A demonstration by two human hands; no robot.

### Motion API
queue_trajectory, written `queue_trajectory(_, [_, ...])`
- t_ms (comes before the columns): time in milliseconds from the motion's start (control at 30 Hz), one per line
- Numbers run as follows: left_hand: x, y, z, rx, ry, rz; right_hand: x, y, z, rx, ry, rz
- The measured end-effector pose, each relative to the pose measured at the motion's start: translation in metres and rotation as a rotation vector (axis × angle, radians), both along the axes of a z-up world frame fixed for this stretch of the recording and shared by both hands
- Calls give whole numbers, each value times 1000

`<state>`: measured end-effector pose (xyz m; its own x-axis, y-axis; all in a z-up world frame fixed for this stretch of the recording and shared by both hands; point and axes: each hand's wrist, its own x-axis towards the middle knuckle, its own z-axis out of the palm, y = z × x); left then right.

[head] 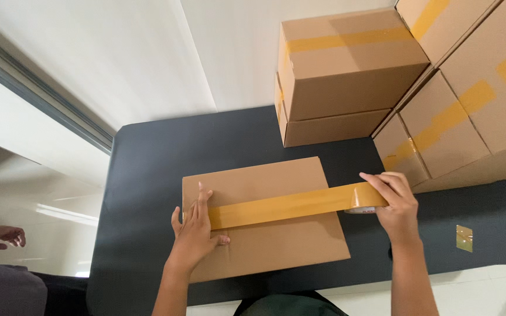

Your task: The person unfolds a flat cardboard box into a rectangular shape, closes the bottom flaps, and applies adhesive tape with their hands and scissors to seal the bottom of the box before setting it aside.

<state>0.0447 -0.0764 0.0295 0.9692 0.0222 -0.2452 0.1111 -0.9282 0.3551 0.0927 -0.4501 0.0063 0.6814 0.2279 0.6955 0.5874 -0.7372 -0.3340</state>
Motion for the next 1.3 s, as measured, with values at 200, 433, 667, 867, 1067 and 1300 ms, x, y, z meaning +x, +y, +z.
queue_trajectory(200, [-3,-1,2,-40,16,5,3,-7,-38,102,156,-2])
queue_trajectory(433, [-2,-3,6,-46,21,-5,8,-7,-61,98,223,-19])
queue_trajectory(667, [-14,1,-8,-165,23,47,13,4,-83,273,211,36])
queue_trajectory(867, [-29,-52,-79,460,-527,166,13,13,-84,314,209,9])
queue_trajectory(1067, [-12,-175,-53,274,-549,-77,9,20,-72,332,181,18])
queue_trajectory(1300, [9,-247,-42,540,-357,-256,15,26,-86,338,124,18])
